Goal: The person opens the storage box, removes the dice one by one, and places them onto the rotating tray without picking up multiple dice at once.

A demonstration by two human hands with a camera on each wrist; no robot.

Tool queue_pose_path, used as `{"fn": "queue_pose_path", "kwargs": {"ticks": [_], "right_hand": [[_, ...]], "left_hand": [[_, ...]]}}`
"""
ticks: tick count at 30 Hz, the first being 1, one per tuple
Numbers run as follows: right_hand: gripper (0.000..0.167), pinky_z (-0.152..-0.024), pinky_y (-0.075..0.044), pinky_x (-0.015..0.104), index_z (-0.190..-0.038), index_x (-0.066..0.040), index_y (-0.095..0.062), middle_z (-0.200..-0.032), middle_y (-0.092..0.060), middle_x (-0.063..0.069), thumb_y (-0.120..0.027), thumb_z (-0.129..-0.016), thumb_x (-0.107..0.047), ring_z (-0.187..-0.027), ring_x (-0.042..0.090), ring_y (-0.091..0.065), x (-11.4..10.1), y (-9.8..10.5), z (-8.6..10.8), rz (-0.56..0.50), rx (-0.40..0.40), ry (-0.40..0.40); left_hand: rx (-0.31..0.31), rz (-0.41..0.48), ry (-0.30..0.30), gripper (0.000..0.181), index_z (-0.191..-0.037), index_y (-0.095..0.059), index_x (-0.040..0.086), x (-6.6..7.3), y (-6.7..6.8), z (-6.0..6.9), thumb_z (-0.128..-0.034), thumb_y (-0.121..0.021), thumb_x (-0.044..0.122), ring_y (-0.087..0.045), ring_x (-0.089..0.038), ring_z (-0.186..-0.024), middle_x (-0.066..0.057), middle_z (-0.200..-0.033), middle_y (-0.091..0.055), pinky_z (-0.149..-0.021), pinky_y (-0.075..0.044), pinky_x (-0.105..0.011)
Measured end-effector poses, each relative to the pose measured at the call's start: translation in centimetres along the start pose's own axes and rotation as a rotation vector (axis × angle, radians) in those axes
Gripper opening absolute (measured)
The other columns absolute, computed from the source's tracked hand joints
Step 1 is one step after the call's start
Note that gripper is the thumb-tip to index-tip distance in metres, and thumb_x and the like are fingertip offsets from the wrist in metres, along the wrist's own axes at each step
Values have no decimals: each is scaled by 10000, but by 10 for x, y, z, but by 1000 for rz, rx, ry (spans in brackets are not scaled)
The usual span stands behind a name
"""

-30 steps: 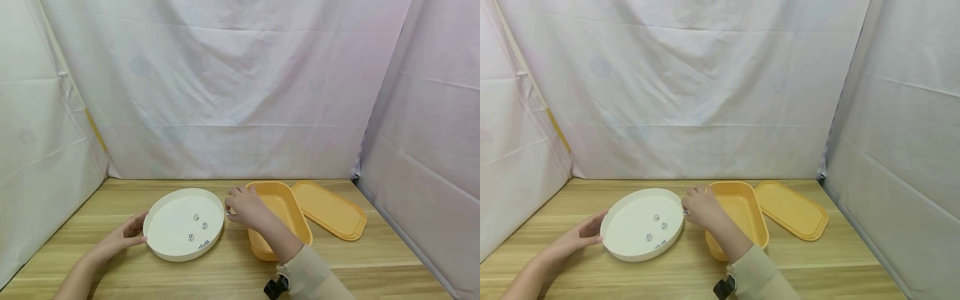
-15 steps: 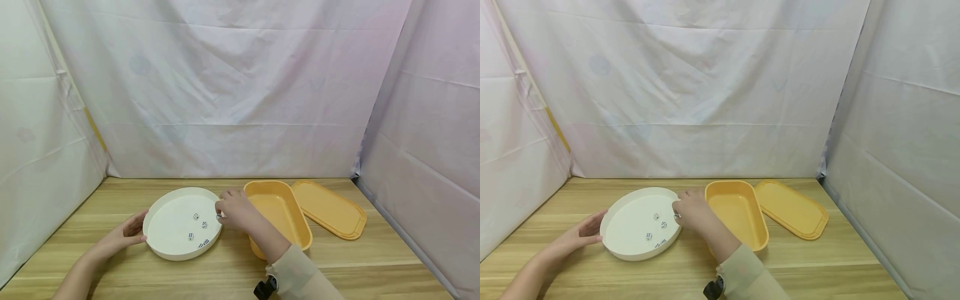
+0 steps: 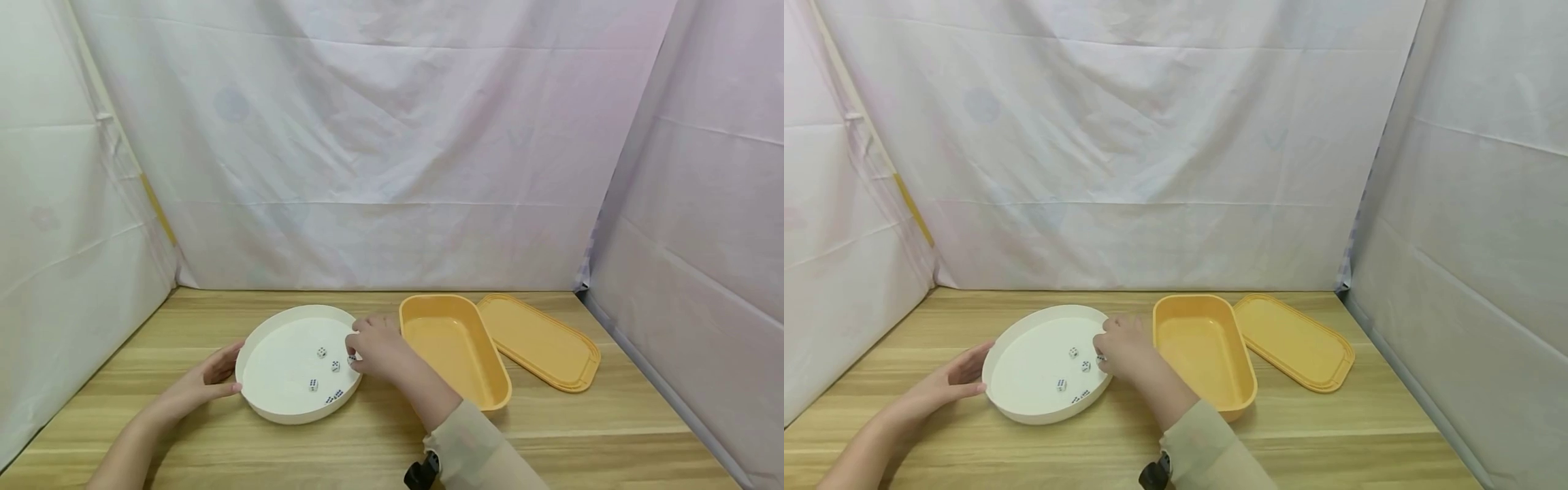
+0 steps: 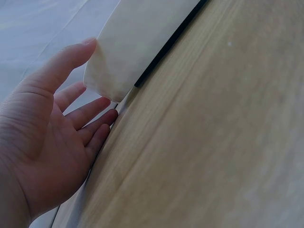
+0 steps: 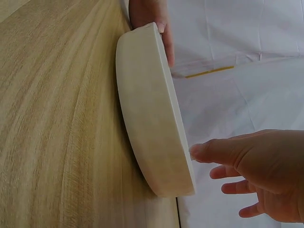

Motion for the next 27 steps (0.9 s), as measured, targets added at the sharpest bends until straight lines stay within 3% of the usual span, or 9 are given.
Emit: {"fn": "queue_pose_path", "kwargs": {"ticks": [7,12,20,27], "right_hand": [[123,-956,-349,487,-845,-289,-626,-1029,-518,-56,-716,-851,-372,-1127,212,-453,-4,-5,-3,-3,-50,-15],[115,-965,-347,487,-858,-284,-633,-989,-507,-62,-714,-858,-366,-1109,208,-457,-4,-6,-6,-14,-50,-23],[289,-1011,-323,511,-1122,-262,-657,-1238,-548,-5,-693,-868,-396,-1203,232,-441,-3,-11,-5,-46,-61,-47],[368,-994,-336,477,-1174,-230,-636,-1224,-555,13,-691,-857,-408,-1193,249,-457,7,-11,0,-69,-17,-55]], "left_hand": [[-19,2,-8,735,-1492,-179,-57,-1,-2,-2,-917,-626,47,-383,96,-1175,-348,-1463,-243,-923,-343,-118],[-1,12,18,745,-1501,-187,-27,-2,1,-2,-913,-636,62,-382,105,-1178,-313,-1481,-246,-928,-330,-106],[-5,0,16,734,-1500,-185,-30,-2,0,1,-921,-626,65,-391,90,-1179,-320,-1471,-259,-921,-360,-132],[-6,-3,20,723,-1500,-181,-29,-2,2,-1,-929,-614,68,-397,88,-1178,-319,-1469,-263,-918,-368,-137]]}}
Point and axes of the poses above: each hand's wrist, its own z-axis away from the middle knuckle, its own y-axis out of the back of the hand, x = y × z, the point moved 5 cm from there along -z, towards the middle knuckle
